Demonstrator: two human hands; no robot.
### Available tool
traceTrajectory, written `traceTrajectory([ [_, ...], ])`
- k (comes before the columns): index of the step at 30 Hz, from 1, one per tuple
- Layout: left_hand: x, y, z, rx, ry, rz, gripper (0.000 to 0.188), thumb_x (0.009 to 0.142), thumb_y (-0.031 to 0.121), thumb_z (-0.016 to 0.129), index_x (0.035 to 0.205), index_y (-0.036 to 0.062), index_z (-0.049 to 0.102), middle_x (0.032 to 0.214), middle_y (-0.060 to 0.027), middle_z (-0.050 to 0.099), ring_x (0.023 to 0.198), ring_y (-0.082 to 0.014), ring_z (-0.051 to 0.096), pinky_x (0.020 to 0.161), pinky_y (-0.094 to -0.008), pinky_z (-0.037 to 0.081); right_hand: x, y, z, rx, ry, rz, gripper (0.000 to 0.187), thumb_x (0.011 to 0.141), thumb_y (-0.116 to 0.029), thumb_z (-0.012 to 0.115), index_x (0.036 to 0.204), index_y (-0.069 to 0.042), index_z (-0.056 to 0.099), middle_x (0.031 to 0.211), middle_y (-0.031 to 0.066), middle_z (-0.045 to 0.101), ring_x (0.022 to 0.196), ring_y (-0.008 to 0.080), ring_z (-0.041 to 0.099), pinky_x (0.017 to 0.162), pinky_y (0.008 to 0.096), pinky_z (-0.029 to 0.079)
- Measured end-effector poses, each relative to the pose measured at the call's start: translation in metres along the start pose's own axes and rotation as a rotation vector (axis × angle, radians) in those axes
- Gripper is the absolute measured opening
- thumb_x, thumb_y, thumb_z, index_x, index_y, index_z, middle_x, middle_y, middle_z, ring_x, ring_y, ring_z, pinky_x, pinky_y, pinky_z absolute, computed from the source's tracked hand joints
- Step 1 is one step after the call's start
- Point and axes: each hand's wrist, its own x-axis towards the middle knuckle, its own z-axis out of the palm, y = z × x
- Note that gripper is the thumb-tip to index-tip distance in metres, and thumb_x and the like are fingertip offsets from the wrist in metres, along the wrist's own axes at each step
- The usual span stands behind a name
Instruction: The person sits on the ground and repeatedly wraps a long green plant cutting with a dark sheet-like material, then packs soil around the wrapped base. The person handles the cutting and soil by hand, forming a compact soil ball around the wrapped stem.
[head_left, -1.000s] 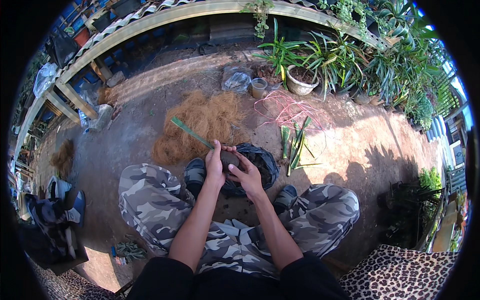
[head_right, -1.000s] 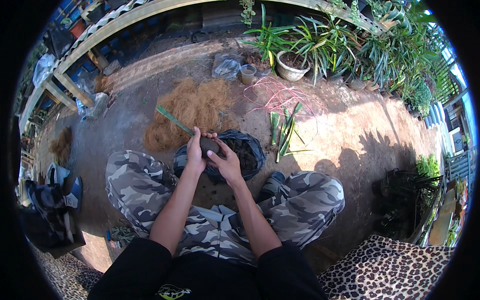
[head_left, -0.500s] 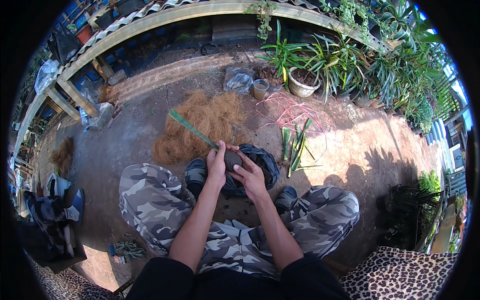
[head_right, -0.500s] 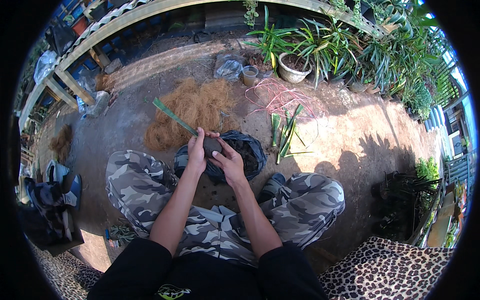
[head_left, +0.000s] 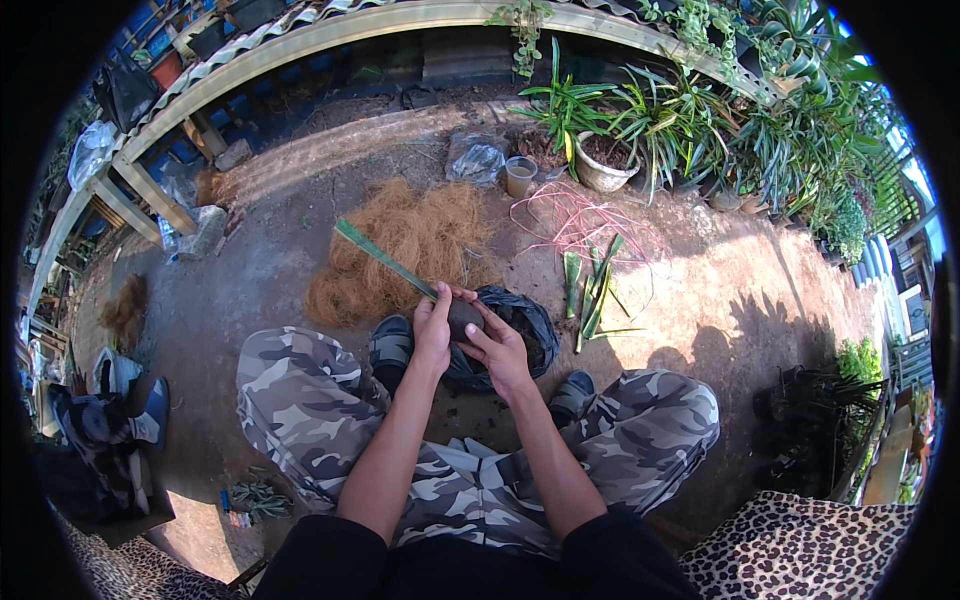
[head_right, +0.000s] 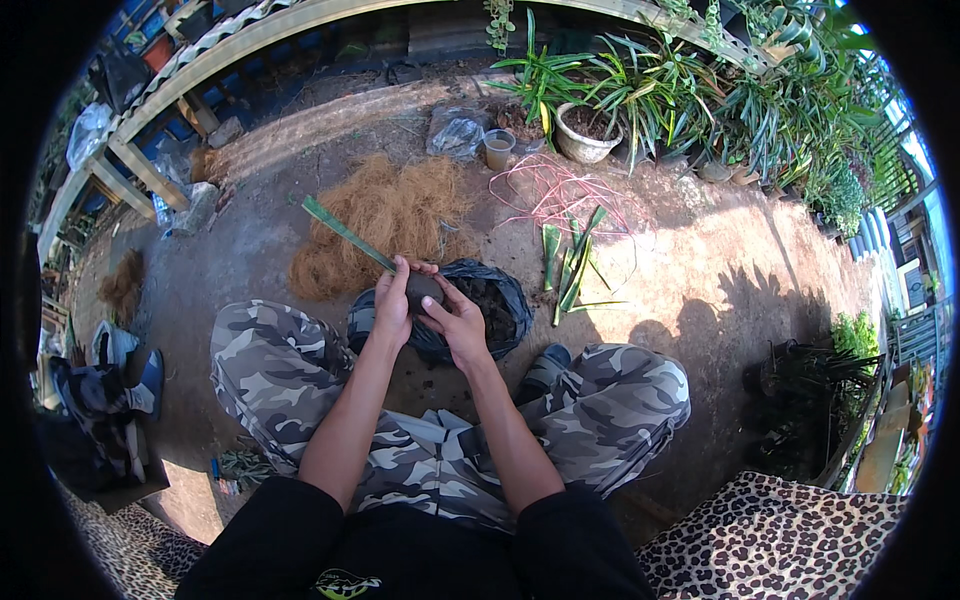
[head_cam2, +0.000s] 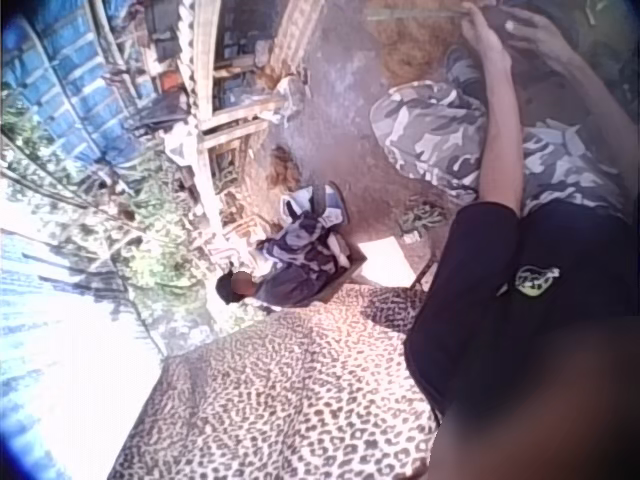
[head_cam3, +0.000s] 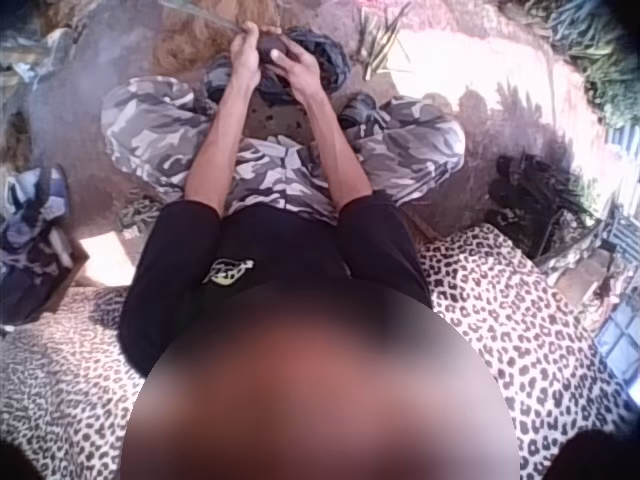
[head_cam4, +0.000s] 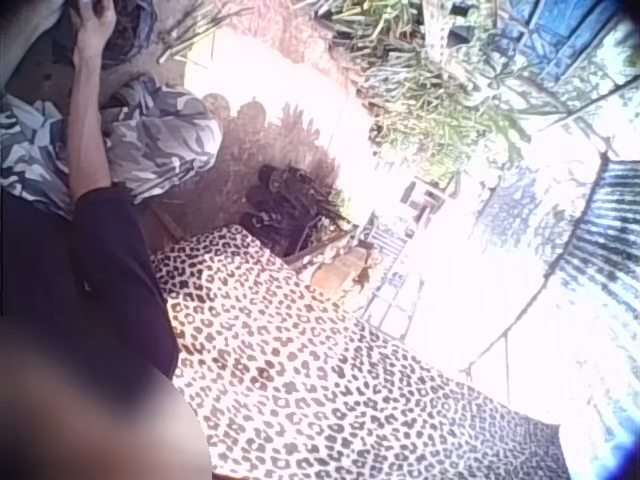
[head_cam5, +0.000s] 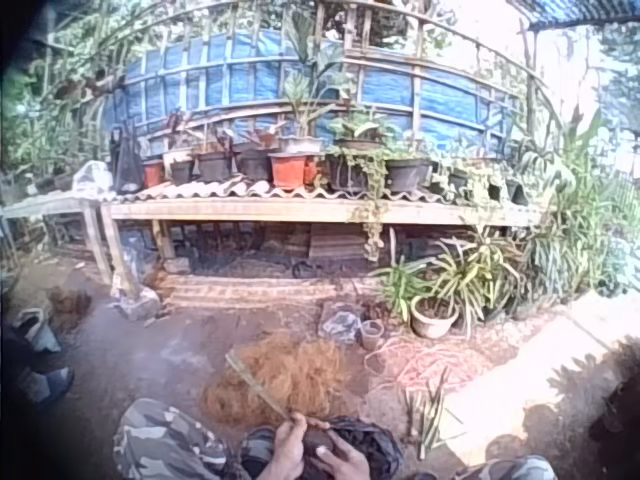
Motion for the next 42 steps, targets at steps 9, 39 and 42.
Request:
traceTrajectory([
  [9, -0.001, -0.003, 0.0, 0.011, -0.037, 0.008, 0.034, 0.102, 0.037, 0.048, 0.092, 0.0056, 0.054, 0.093, -0.0088, 0.063, 0.096, -0.0198, 0.062, 0.091, -0.0355, 0.05, 0.003, 0.006, -0.004, -0.065, -0.012, -0.076, 0.059, 0.089, -0.003, 0.067, 0.142, 0.001, 0.042, 0.128, 0.0103, 0.055, 0.111, 0.0174, 0.059, 0.09, 0.0319, 0.056],
  [39, 0.0, 0.005, 0.0, 0.0, -0.018, -0.043, 0.021, 0.099, 0.023, 0.055, 0.088, 0.0053, 0.058, 0.085, -0.0089, 0.064, 0.089, -0.0206, 0.065, 0.085, -0.0337, 0.05, 0.004, 0.0, -0.008, -0.044, -0.035, 0.047, 0.047, 0.096, -0.01, 0.058, 0.139, 0.004, 0.045, 0.129, 0.0152, 0.056, 0.111, 0.0217, 0.061, 0.091, 0.0344, 0.057],
  [42, -0.001, 0.007, -0.003, -0.061, 0.035, -0.051, 0.025, 0.098, 0.023, 0.056, 0.08, 0.0064, 0.055, 0.078, -0.0082, 0.061, 0.082, -0.0217, 0.064, 0.085, -0.0352, 0.051, 0.001, 0.0, -0.007, -0.119, -0.062, 0.038, 0.049, 0.097, -0.017, 0.058, 0.14, 0.002, 0.044, 0.133, 0.0137, 0.054, 0.118, 0.0221, 0.057, 0.093, 0.0366, 0.055],
])
